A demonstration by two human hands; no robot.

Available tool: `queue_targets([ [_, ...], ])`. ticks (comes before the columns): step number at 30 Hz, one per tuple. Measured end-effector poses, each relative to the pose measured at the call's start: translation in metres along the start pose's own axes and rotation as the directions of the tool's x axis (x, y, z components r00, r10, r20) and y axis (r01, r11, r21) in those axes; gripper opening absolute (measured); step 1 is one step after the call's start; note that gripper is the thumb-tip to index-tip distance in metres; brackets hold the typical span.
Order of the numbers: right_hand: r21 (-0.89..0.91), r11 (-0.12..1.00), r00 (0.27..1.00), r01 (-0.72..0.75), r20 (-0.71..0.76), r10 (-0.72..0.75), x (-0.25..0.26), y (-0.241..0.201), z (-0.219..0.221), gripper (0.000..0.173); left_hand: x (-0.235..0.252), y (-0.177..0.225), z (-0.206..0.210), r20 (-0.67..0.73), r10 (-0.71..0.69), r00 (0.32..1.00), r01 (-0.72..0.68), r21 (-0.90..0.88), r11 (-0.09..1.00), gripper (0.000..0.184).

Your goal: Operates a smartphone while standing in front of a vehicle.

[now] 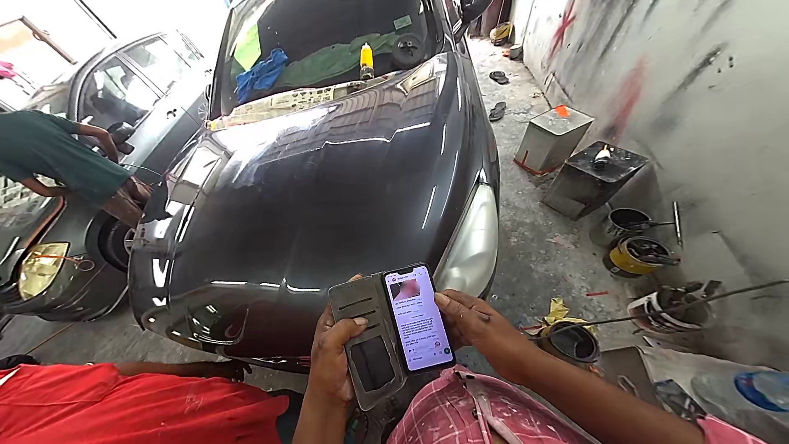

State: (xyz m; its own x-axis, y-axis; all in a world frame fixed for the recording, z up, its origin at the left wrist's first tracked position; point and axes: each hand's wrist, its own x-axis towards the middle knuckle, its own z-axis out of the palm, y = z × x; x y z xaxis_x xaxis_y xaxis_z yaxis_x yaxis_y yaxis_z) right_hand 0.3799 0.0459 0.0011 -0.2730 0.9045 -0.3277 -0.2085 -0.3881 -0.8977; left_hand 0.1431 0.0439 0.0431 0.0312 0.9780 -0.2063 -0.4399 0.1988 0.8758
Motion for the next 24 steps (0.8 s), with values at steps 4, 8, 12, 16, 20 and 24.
queue_targets([
  [4, -0.002, 1.0, 1.0, 0.0, 0.003, 0.0, 0.0, -0.0002, -0.0001, 0.038, 0.0011, -0.0003, -0.001, 0.01, -0.004, 1.0, 0.004, -0.008, 1.0, 0.06],
  [8, -0.005, 1.0, 1.0, -0.004, 0.006, 0.004, 0.0004, -0.0005, 0.0006, 0.038, 0.0005, -0.0009, -0.003, 0.006, 0.003, 1.0, -0.003, -0.007, 1.0, 0.061],
  [12, -0.018, 1.0, 1.0, -0.008, 0.013, 0.008, 0.0016, -0.0012, 0.0004, 0.039, -0.0002, 0.0, -0.0031, 0.006, 0.002, 1.0, -0.002, -0.019, 1.0, 0.06],
  [16, -0.019, 1.0, 1.0, -0.008, 0.021, 0.009, 0.0034, -0.0013, -0.0002, 0.039, 0.0004, 0.0001, -0.0031, 0.001, 0.016, 1.0, -0.016, -0.016, 1.0, 0.059],
  [20, -0.022, 1.0, 1.0, -0.015, 0.026, 0.015, 0.0042, -0.0013, 0.0006, 0.04, 0.0002, -0.0002, -0.0037, -0.009, 0.011, 1.0, -0.011, -0.023, 1.0, 0.059],
  [24, -0.025, 1.0, 1.0, -0.018, 0.024, 0.019, 0.0055, -0.001, 0.001, 0.04, 0.0006, -0.0002, -0.005, -0.017, 0.007, 1.0, -0.008, -0.019, 1.0, 0.057],
])
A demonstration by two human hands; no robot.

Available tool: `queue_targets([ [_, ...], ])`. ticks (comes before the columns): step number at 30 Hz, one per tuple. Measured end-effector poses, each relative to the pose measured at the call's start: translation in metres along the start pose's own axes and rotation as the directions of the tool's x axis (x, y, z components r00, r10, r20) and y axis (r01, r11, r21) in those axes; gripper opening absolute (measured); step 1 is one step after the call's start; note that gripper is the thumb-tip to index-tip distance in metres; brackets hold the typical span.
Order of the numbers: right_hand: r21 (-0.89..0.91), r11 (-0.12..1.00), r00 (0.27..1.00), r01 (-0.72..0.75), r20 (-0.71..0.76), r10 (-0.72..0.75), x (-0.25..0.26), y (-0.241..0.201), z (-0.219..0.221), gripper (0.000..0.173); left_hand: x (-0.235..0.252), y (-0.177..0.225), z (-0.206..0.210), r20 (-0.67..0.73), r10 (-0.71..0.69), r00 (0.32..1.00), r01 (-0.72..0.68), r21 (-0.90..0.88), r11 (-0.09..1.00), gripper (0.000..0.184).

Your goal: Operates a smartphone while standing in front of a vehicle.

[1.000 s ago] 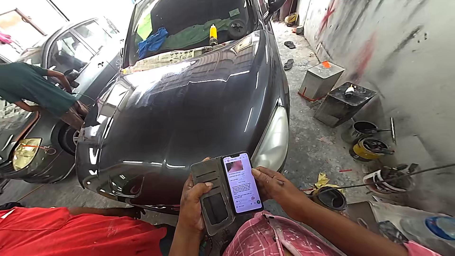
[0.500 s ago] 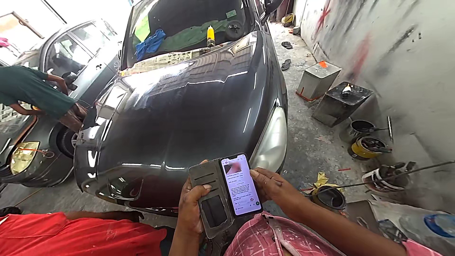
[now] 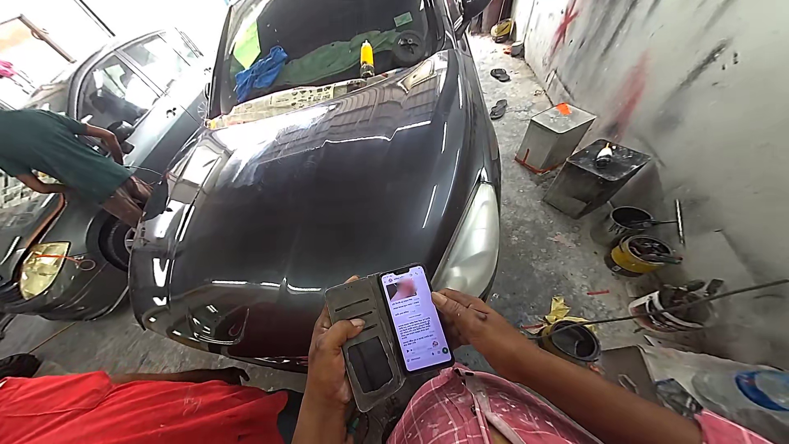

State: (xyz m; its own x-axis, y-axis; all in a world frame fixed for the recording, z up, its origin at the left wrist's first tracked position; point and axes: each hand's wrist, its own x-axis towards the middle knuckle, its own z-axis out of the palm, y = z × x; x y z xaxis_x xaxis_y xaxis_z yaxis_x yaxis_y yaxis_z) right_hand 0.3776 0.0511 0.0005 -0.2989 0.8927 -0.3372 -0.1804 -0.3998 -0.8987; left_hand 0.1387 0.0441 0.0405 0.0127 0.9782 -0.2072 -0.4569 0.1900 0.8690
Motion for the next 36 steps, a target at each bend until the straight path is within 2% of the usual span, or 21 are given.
queue_targets([
  [4, -0.007, 1.0, 1.0, 0.011, 0.01, -0.011, 0.0, 0.0017, -0.0004, 0.041, -0.0014, 0.0001, 0.0039, -0.063, 0.006, 0.998, -0.005, 0.016, 1.0, 0.053],
  [10, -0.008, 1.0, 1.0, 0.002, -0.002, -0.002, 0.0011, 0.0015, -0.0013, 0.04, 0.0036, -0.0019, -0.0023, 0.019, -0.005, 1.0, 0.005, -0.006, 1.0, 0.06],
  [19, 0.001, 1.0, 1.0, 0.007, -0.003, -0.007, 0.0015, 0.0005, -0.0011, 0.04, 0.0016, -0.0007, 0.0024, -0.026, -0.01, 1.0, 0.01, -0.006, 1.0, 0.058],
  [30, 0.012, 1.0, 1.0, 0.0, -0.005, 0.0, -0.0003, 0.002, -0.0015, 0.041, 0.0024, -0.0018, 0.0011, 0.001, -0.013, 1.0, 0.013, -0.01, 1.0, 0.06],
  [33, 0.01, 1.0, 1.0, -0.002, -0.005, 0.002, -0.0006, 0.0007, -0.0015, 0.041, 0.0022, -0.0008, 0.0029, -0.019, -0.009, 1.0, 0.009, 0.006, 1.0, 0.053],
  [36, 0.016, 1.0, 1.0, 0.004, -0.005, -0.004, -0.0013, 0.0008, -0.0024, 0.041, 0.0027, -0.001, 0.0025, 0.006, -0.012, 1.0, 0.012, 0.005, 1.0, 0.059],
])
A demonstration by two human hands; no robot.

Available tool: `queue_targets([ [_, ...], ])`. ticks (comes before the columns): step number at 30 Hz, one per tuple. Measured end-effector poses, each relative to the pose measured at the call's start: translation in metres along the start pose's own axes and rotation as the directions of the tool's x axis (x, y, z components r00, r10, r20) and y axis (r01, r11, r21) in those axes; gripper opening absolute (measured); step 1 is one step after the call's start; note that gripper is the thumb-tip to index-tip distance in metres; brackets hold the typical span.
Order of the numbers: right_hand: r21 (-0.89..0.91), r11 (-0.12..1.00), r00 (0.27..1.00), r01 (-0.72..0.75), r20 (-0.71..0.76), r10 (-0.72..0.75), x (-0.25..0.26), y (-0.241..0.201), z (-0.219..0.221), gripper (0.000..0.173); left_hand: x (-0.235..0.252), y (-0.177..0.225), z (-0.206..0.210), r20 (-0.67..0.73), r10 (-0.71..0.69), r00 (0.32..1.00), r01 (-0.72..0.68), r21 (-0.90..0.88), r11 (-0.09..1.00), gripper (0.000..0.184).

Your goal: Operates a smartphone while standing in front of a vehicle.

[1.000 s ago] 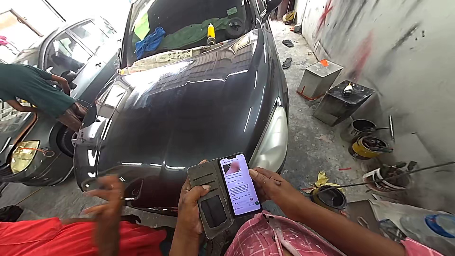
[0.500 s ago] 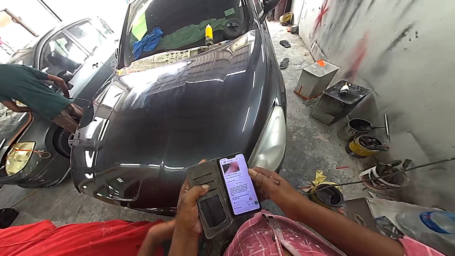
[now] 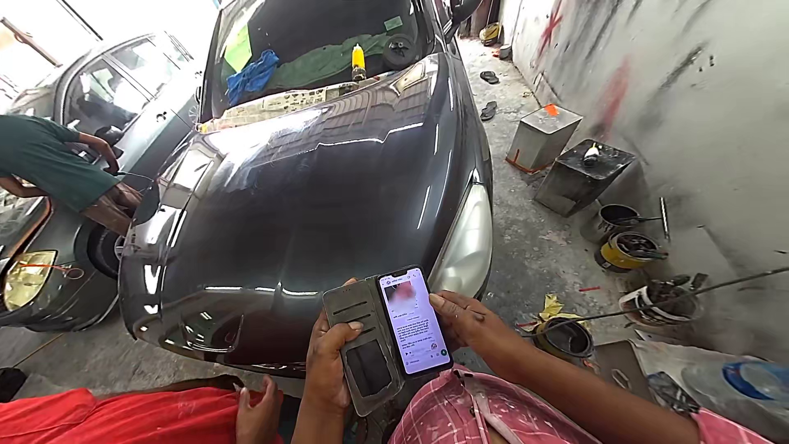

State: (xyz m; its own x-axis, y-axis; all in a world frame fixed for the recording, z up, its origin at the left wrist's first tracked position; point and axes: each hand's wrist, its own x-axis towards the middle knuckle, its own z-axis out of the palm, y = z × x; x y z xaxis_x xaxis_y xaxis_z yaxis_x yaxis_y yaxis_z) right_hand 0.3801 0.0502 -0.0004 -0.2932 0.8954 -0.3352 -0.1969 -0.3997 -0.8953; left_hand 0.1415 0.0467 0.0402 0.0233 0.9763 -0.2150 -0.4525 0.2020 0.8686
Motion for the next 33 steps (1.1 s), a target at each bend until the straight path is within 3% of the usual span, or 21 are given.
queue_targets([
  [33, -0.018, 1.0, 1.0, -0.015, -0.011, 0.015, 0.0014, -0.0012, 0.004, 0.042, 0.0022, -0.0001, -0.0058, -0.003, -0.012, 1.0, 0.012, 0.019, 1.0, 0.062],
])
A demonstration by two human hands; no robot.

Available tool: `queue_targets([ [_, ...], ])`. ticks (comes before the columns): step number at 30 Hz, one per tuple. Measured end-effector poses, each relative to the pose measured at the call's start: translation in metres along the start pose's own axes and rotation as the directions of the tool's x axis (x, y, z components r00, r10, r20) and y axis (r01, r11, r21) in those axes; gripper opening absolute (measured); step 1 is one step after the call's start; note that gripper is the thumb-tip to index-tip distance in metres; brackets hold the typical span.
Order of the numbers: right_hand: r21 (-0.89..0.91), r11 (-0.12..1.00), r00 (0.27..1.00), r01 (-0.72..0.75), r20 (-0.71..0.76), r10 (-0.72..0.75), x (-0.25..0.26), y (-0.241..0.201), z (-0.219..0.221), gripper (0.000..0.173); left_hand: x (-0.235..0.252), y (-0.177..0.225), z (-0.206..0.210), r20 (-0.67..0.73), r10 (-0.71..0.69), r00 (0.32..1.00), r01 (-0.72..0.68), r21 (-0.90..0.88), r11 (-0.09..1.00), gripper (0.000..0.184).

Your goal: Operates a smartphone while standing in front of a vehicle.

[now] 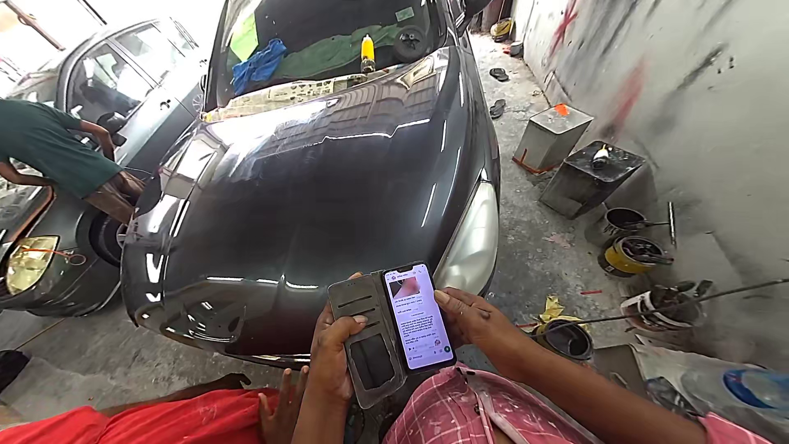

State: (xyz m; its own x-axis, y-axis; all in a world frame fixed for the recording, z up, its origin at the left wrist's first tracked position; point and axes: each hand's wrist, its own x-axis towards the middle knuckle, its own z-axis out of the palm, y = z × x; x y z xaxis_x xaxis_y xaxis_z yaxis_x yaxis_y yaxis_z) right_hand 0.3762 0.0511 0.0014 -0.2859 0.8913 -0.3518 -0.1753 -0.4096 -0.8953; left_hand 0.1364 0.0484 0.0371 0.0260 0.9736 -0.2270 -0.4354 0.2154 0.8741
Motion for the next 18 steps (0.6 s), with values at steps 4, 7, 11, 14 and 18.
queue_targets([
  [4, 0.001, 1.0, 1.0, 0.0, -0.002, 0.0, 0.0012, 0.001, -0.0002, 0.041, 0.0012, -0.0016, -0.0002, 0.009, 0.008, 1.0, -0.008, -0.025, 1.0, 0.061],
  [7, 0.001, 1.0, 1.0, 0.011, 0.003, -0.011, 0.0008, 0.001, 0.0, 0.042, 0.0018, -0.002, -0.0003, 0.018, 0.011, 1.0, -0.01, -0.037, 0.999, 0.061],
  [11, 0.007, 1.0, 1.0, -0.004, 0.0, 0.004, 0.0008, 0.001, 0.0001, 0.039, 0.0021, -0.0016, -0.0009, 0.0, -0.001, 1.0, 0.001, -0.017, 1.0, 0.061],
  [14, 0.015, 1.0, 1.0, -0.013, 0.001, 0.013, 0.0014, 0.0018, 0.0001, 0.029, 0.0015, -0.0012, -0.0005, 0.004, -0.003, 1.0, 0.003, -0.021, 1.0, 0.061],
  [18, 0.017, 1.0, 1.0, -0.019, 0.007, 0.019, 0.001, 0.0003, 0.0008, 0.024, 0.0016, -0.0019, -0.0018, 0.009, -0.005, 1.0, 0.005, -0.023, 1.0, 0.061],
])
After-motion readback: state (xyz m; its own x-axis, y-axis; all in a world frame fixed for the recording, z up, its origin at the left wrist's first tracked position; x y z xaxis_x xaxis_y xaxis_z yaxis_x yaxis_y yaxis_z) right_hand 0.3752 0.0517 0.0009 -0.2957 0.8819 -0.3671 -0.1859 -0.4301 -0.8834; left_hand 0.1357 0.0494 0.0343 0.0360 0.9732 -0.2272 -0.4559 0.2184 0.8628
